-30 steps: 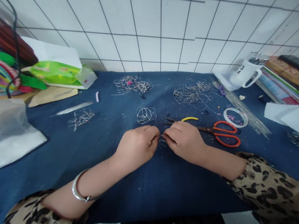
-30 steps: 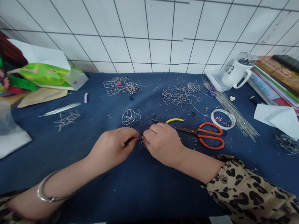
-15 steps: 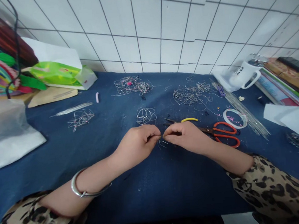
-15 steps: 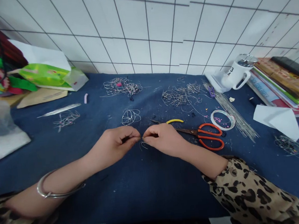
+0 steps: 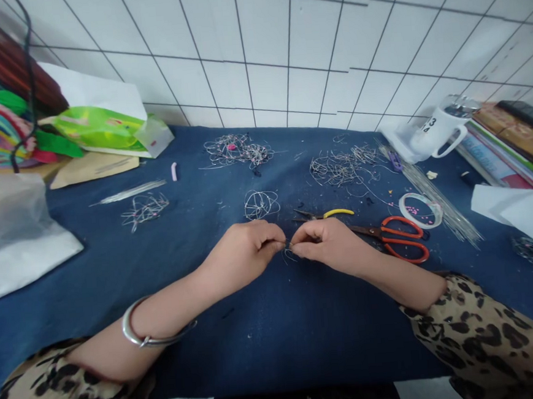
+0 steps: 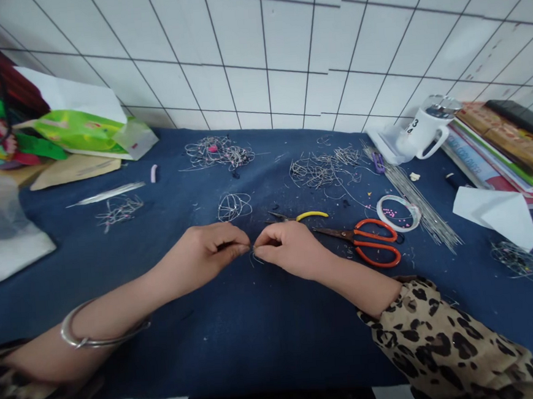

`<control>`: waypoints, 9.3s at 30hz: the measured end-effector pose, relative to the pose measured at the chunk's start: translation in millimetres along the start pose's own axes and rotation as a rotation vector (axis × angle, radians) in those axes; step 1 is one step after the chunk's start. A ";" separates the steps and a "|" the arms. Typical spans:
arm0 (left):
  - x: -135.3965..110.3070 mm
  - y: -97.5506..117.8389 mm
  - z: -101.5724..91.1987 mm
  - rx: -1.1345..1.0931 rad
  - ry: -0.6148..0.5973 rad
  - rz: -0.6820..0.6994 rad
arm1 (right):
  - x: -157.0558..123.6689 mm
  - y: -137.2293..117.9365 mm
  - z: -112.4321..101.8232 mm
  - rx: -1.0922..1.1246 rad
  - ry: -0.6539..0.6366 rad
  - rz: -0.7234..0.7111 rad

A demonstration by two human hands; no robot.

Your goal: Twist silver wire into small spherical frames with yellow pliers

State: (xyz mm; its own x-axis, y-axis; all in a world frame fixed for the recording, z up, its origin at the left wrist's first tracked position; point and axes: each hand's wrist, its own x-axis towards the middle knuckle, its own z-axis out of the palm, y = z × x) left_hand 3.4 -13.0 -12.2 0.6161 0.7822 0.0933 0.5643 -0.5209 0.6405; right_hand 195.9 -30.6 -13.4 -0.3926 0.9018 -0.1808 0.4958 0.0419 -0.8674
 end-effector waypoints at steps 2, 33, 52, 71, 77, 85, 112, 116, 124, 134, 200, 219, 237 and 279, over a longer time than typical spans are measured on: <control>2.2 -1.0 0.1 -0.138 -0.037 -0.100 | -0.1 1.7 1.0 0.102 0.010 0.021; 6.6 4.4 32.4 -1.206 0.156 -0.437 | 1.1 5.6 18.2 0.601 0.249 0.010; 4.8 9.4 38.0 -1.141 0.196 -0.365 | -0.3 6.5 23.3 0.600 0.298 0.003; -3.1 -20.3 -29.8 0.370 -0.201 -0.067 | -0.9 10.2 7.3 -0.456 0.109 -0.196; -4.0 -22.1 -30.4 0.520 -0.290 -0.083 | -0.9 11.6 10.8 -0.478 0.142 -0.176; -6.0 -25.2 -27.5 0.576 -0.297 -0.069 | -3.3 11.3 15.0 -0.422 0.182 -0.163; -10.5 -13.5 -42.8 0.477 -0.304 -0.113 | -2.2 15.8 16.4 -0.401 0.205 -0.171; -10.1 -13.9 -46.1 0.420 -0.273 -0.152 | -1.9 15.6 16.9 -0.388 0.218 -0.189; -2.8 -0.7 -38.3 -0.185 -0.325 -0.075 | -4.1 10.6 18.8 -0.430 0.414 -0.600; 0.6 -2.7 -17.9 -0.656 -0.401 -0.180 | -5.2 17.0 20.0 -0.673 0.322 -0.744; -3.3 7.8 6.8 -0.176 0.073 -0.169 | 1.4 3.7 4.4 0.119 0.116 -0.034; 0.9 10.2 18.7 -1.053 0.080 -0.446 | 0.9 1.9 18.4 0.588 0.237 0.019; 3.1 15.8 27.5 -1.068 0.154 -0.438 | 0.1 3.7 24.7 0.595 0.290 -0.025; 2.5 0.0 0.1 -0.846 -0.076 -0.367 | 0.2 3.7 24.4 0.541 0.238 -0.004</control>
State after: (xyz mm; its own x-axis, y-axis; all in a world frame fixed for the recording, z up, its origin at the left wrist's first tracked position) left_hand 5.0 -11.1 -12.0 0.5295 0.8085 -0.2568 0.1607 0.2016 0.9662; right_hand 178.7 -40.8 -28.0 -0.1776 0.9765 -0.1223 0.0048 -0.1234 -0.9923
